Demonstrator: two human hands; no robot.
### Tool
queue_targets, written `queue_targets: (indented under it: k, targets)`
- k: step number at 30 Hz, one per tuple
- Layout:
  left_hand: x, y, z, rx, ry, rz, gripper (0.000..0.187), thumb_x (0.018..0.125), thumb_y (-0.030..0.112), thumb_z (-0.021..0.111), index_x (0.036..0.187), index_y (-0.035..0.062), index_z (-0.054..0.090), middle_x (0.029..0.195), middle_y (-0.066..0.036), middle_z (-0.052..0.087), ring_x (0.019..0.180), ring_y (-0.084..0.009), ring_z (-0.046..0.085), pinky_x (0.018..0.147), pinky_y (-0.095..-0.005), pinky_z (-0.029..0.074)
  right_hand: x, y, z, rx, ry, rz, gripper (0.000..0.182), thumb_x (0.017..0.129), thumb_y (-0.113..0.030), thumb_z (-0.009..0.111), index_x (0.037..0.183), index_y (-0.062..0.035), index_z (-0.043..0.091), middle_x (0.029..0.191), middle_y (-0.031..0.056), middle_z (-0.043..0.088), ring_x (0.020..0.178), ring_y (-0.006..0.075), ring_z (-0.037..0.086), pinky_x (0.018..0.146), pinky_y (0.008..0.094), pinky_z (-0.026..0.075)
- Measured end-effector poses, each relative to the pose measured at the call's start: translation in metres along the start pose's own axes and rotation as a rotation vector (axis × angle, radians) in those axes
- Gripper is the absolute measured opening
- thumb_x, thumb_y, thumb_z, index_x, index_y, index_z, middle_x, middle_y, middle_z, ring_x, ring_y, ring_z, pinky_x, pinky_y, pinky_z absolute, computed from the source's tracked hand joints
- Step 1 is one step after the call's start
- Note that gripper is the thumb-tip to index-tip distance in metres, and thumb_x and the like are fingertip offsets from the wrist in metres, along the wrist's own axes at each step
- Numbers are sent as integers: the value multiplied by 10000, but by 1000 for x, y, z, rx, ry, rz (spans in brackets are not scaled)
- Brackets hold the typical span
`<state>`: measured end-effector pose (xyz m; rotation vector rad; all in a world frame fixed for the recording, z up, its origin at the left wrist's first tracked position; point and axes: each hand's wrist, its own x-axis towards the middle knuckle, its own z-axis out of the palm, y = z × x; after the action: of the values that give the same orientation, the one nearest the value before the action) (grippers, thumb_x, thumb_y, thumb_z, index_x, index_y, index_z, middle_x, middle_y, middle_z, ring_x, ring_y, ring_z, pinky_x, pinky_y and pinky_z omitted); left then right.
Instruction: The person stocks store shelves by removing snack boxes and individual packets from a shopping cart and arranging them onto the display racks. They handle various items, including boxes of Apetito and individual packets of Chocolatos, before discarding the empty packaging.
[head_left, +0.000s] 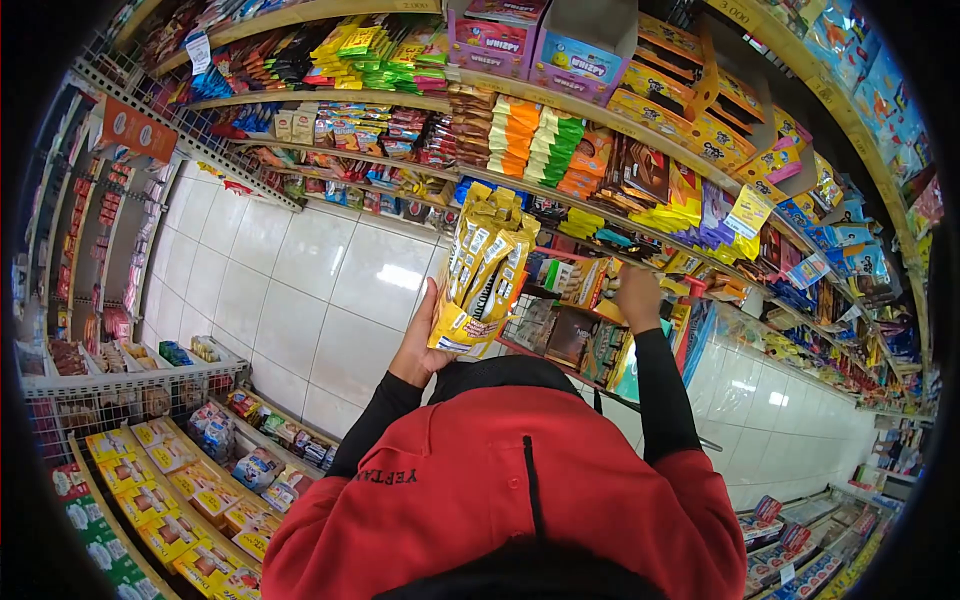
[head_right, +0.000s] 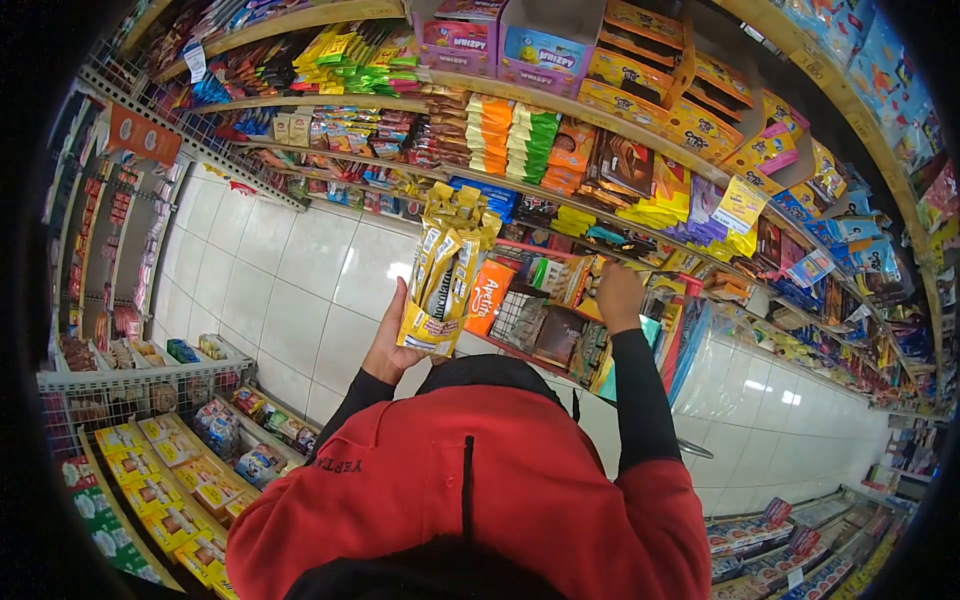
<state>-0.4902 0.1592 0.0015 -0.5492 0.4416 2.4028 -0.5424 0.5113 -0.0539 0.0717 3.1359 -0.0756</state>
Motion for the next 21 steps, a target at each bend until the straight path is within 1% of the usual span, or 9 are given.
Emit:
queue_targets:
  k: [2, 3, 6, 10, 12, 16, 18, 20, 21]
  targets:
    - [-1, 1, 2, 7, 6, 10, 649, 883, 605, 371, 1297, 112, 455, 1194, -138, 569, 1026, -287, 593, 847, -463, 493, -2, -2, -43, 131, 85, 28, 186, 645, 6, 606, 813, -69, 632, 692, 190, 609, 710, 367, 616, 618, 457, 497]
    - [1, 1, -2, 7, 7, 7, 649, 883, 605, 371, 1297, 112, 455, 1194, -138, 569, 1026, -287, 593, 847, -463, 493, -2, -1, -54, 181, 64, 24, 218, 637, 43, 609, 827, -62, 623, 734, 185, 614, 743, 353, 618, 630, 448, 489]
    - [6, 3, -10, 30, -71, -14, 669, 890, 611, 340, 1346, 125, 397, 1277, -120, 515, 1118, -287, 543, 910, -462, 458, 5, 21, -51, 368, 97, 25, 256, 639, 63, 613, 865, -56, 617, 804, 187, 619, 777, 342, 619, 662, 430, 488]
    - [8, 3, -9, 29, -70, -11, 668, 888, 607, 350, 1344, 121, 400, 1269, -120, 522, 1112, -285, 547, 911, -459, 459, -1, 17, -62, 435, 110, 51, 290, 638, 87, 597, 901, -34, 609, 848, 186, 621, 799, 335, 621, 693, 405, 489]
    - [11, 3, -6, 39, -74, -18, 668, 887, 607, 354, 1343, 121, 401, 1268, -120, 523, 1111, -285, 547, 913, -456, 458, -4, 19, -60, 405, 148, 93, 226, 679, 76, 524, 864, -8, 621, 880, 225, 625, 826, 389, 609, 712, 436, 485]
    - [13, 2, 6, 35, -32, -5, 647, 891, 599, 356, 1326, 125, 421, 1240, -124, 540, 1085, -287, 561, 902, -455, 465, -16, 26, -107, 408, 251, 65, 247, 689, 79, 532, 903, 7, 632, 887, 223, 630, 827, 392, 612, 711, 432, 487]
    - [16, 1, 8, 19, -29, -17, 623, 897, 588, 355, 1309, 130, 444, 1210, -126, 560, 1053, -284, 578, 881, -456, 478, -25, 36, -141, 334, 241, 5, 285, 703, 86, 559, 968, 5, 626, 895, 183, 624, 821, 311, 638, 688, 335, 502]
    - [18, 0, 8, 44, -61, -17, 666, 890, 596, 359, 1353, 118, 384, 1284, -127, 508, 1123, -295, 537, 931, -461, 445, -34, 32, -189, 649, 151, 157, 243, 706, 77, 576, 939, 34, 633, 876, 157, 628, 761, 214, 649, 679, 292, 504]
    - [19, 0, 9, 45, -58, -15, 666, 890, 596, 359, 1353, 118, 384, 1284, -127, 508, 1123, -295, 537, 931, -461, 445, -38, 33, -209, 749, 183, 102, 241, 708, 96, 572, 933, 39, 634, 890, 139, 615, 766, 179, 635, 678, 267, 497]
